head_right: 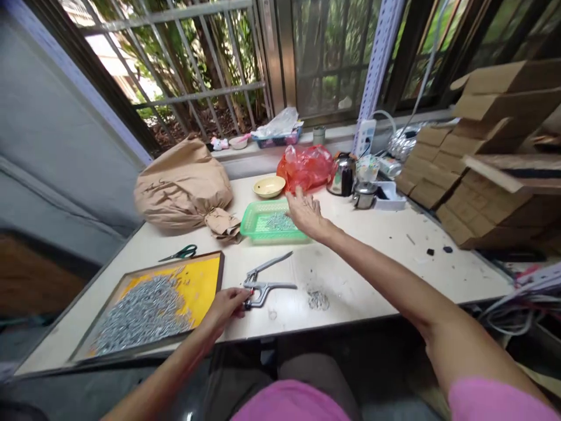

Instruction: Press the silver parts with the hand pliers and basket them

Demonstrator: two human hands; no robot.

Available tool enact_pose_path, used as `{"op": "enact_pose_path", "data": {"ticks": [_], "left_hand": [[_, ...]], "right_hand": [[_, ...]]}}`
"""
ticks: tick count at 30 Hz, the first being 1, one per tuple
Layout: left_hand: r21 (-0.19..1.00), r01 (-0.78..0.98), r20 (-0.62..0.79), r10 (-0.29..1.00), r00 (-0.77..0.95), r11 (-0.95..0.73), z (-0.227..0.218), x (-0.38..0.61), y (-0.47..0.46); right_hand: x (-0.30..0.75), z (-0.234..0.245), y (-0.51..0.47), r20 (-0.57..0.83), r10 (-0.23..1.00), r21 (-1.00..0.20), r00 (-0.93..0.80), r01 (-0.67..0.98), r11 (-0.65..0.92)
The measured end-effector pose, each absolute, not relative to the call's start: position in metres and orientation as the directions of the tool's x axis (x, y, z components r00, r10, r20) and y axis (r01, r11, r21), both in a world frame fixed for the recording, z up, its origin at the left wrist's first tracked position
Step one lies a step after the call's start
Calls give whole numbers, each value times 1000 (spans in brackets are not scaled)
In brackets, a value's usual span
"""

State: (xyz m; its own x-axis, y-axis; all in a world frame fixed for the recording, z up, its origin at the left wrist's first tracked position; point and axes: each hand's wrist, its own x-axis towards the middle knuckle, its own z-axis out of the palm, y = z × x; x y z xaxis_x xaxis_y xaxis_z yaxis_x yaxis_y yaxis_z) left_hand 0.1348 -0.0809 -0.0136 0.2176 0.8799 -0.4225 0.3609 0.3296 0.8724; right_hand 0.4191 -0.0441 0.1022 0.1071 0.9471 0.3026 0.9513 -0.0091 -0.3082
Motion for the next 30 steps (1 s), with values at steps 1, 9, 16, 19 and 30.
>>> {"op": "enact_pose_path", "data": {"ticks": [1,9,16,19,30], "left_hand": [[871,348,-435,873,218,347,-13,136,-81],[813,401,-541,803,249,423,-11,138,-75],[797,456,-533,817,221,396,-16,139,-72],[793,513,-499,834,236,329,-19,138,-72],[680,689,-527,820,222,251,-19,136,-70]], "right_hand": [[412,97,-46,279,959,-266,55,964,22],[350,15,-131,-112,962,-223,-248,950,219],[350,-11,-136,-98,977,-200,-187,966,164],[349,-13,-137,-98,978,-189,-182,969,161],[349,-3,-136,-169,965,-183,-202,968,171]]}}
